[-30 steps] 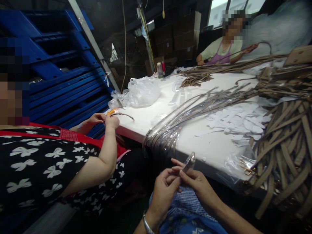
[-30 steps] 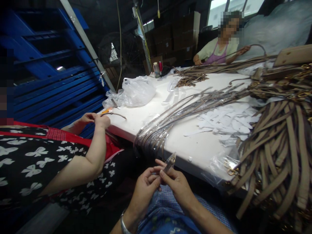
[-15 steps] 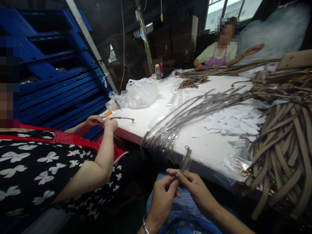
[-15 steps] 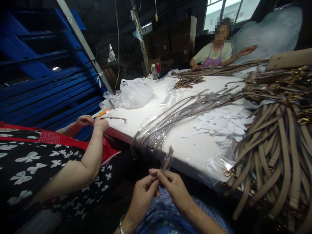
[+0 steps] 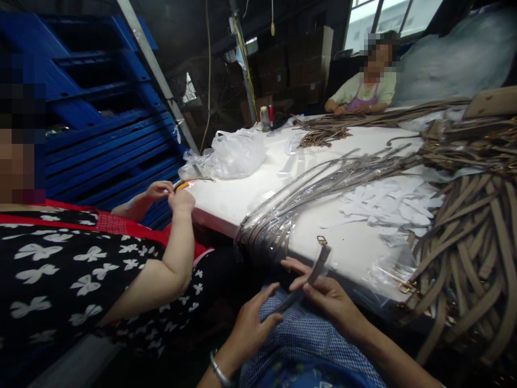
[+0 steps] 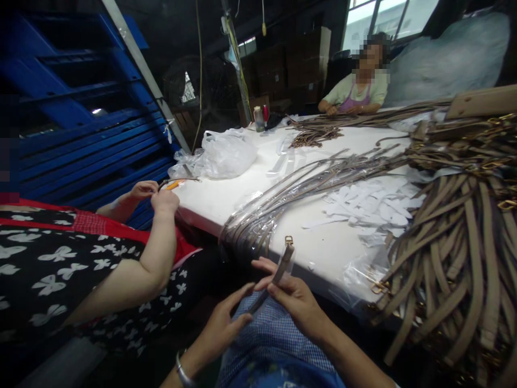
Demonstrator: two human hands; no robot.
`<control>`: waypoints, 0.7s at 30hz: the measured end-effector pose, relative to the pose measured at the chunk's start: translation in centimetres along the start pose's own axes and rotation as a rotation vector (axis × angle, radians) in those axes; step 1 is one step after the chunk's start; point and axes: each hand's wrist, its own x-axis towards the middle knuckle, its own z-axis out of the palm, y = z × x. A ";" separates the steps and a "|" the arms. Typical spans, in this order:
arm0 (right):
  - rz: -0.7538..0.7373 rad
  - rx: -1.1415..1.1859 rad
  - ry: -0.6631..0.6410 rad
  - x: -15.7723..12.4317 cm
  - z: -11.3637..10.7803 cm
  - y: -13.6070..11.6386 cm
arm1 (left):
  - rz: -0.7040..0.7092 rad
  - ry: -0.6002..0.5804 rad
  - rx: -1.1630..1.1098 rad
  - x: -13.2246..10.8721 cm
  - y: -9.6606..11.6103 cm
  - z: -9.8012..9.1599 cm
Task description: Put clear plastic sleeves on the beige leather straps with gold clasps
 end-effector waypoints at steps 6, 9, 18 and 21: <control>-0.006 -0.132 -0.123 0.2 -0.6 -1.7 | 0.347 -0.057 -0.070 2.5 5.5 0.6; 0.138 -0.007 -0.030 -0.3 -2.1 -2.2 | 0.541 0.133 0.171 2.9 4.7 -0.4; 0.619 0.338 -0.357 -1.7 -0.9 -3.0 | 0.920 0.286 0.607 3.4 4.4 -3.5; 0.589 0.359 -0.398 -2.1 -0.3 -3.2 | 0.887 0.321 0.562 3.4 4.1 -4.0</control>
